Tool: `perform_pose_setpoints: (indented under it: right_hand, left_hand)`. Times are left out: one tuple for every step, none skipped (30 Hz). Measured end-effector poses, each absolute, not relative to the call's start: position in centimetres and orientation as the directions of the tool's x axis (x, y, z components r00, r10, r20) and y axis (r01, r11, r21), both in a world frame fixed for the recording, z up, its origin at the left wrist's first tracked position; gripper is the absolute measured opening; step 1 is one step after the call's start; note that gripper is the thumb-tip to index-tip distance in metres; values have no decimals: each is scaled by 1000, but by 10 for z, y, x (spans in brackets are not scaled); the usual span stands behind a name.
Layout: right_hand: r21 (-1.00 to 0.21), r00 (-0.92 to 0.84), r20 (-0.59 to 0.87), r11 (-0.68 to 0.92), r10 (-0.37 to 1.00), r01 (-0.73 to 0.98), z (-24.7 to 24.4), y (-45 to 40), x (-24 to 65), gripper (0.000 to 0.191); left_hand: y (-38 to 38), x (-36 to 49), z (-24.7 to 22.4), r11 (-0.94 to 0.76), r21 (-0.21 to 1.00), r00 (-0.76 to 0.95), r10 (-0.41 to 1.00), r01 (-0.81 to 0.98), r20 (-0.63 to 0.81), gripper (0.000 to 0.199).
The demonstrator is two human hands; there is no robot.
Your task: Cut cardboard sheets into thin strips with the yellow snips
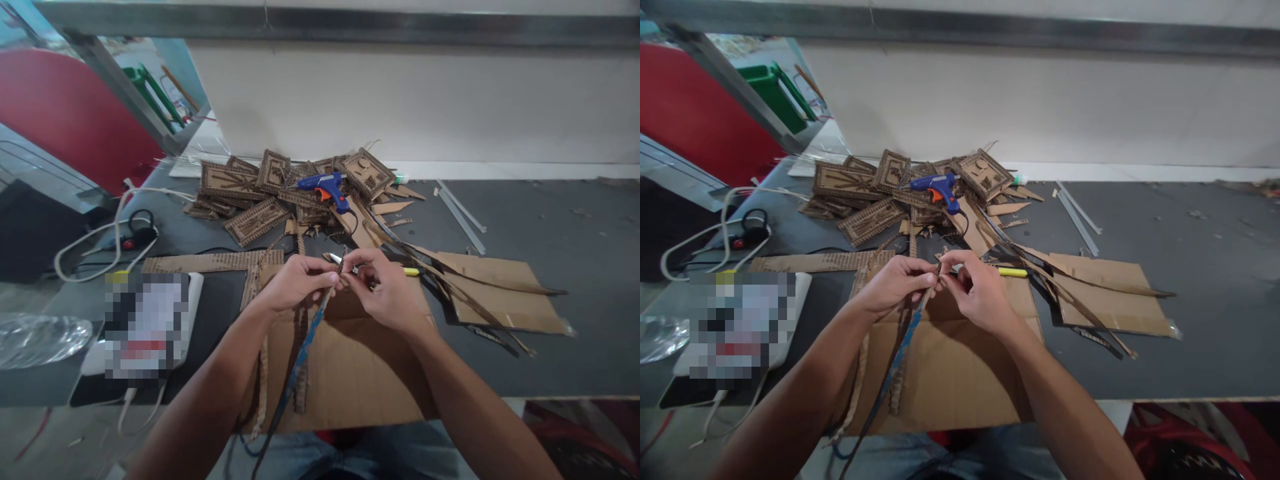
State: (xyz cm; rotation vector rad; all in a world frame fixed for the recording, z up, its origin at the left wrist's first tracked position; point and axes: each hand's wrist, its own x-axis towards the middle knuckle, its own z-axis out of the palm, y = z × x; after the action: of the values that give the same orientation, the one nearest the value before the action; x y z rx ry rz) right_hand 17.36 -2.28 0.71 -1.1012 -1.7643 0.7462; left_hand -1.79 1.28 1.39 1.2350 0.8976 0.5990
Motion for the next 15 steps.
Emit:
perform_pose_setpoints:
  right_hand:
    - [-831, -203, 368, 419, 908, 366, 7, -23, 174, 18]
    - [-831, -206, 365, 418, 908, 369, 7, -23, 174, 18]
    - [-830, -208, 364, 417, 908, 371, 7, -23, 173, 19]
    - [-829, -207, 365, 418, 908, 372, 7, -22, 173, 19]
    - [-828, -204, 368, 420, 907, 372, 6, -22, 173, 18]
    - [-827, -202, 370, 421, 907, 373, 6, -22, 173, 17]
    - [-826, -201, 374, 424, 905, 372, 5, -21, 172, 17]
    - [-824, -201, 381, 430, 903, 370, 4, -21, 171, 16]
    - [-821, -203, 387, 437, 899, 367, 3, -20, 171, 16]
    - [-817, -205, 398, 447, 894, 365, 2, -20, 170, 15]
    - [-808, -202, 414, 460, 888, 368, 2, -20, 170, 15]
    - [-795, -195, 432, 474, 880, 377, 1, -19, 170, 14]
    - [-781, -182, 453, 487, 873, 391, 1, -19, 171, 13]
    - [-767, -168, 471, 496, 866, 407, 1, -19, 172, 13]
    - [-754, -158, 486, 504, 860, 421, 1, -19, 172, 13]
  left_hand:
    - [13, -17, 14, 252, 965, 537, 806, 68, -248, 32]
    - [12, -17, 14, 254, 966, 536, 808, 57, -244, 33]
    - [12, -16, 14, 256, 966, 535, 810, 45, -240, 33]
    - [12, -16, 14, 255, 966, 534, 813, 34, -233, 34]
    - [12, -15, 12, 251, 968, 531, 817, 25, -226, 34]
    - [12, -15, 11, 246, 969, 527, 822, 17, -218, 35]
    - [12, -15, 9, 240, 971, 521, 827, 13, -211, 35]
    - [13, -15, 7, 234, 972, 515, 832, 10, -206, 35]
    - [13, -15, 6, 231, 973, 512, 835, 12, -204, 34]
    - [13, -15, 4, 229, 973, 508, 836, 16, -205, 34]
    - [13, -16, 3, 228, 974, 506, 837, 19, -206, 35]
    - [13, -16, 3, 227, 974, 503, 839, 22, -207, 35]
    - [13, -16, 3, 226, 974, 497, 842, 26, -208, 35]
    - [13, -16, 3, 226, 974, 491, 845, 32, -212, 35]
    - [13, -16, 4, 227, 973, 485, 847, 40, -217, 36]
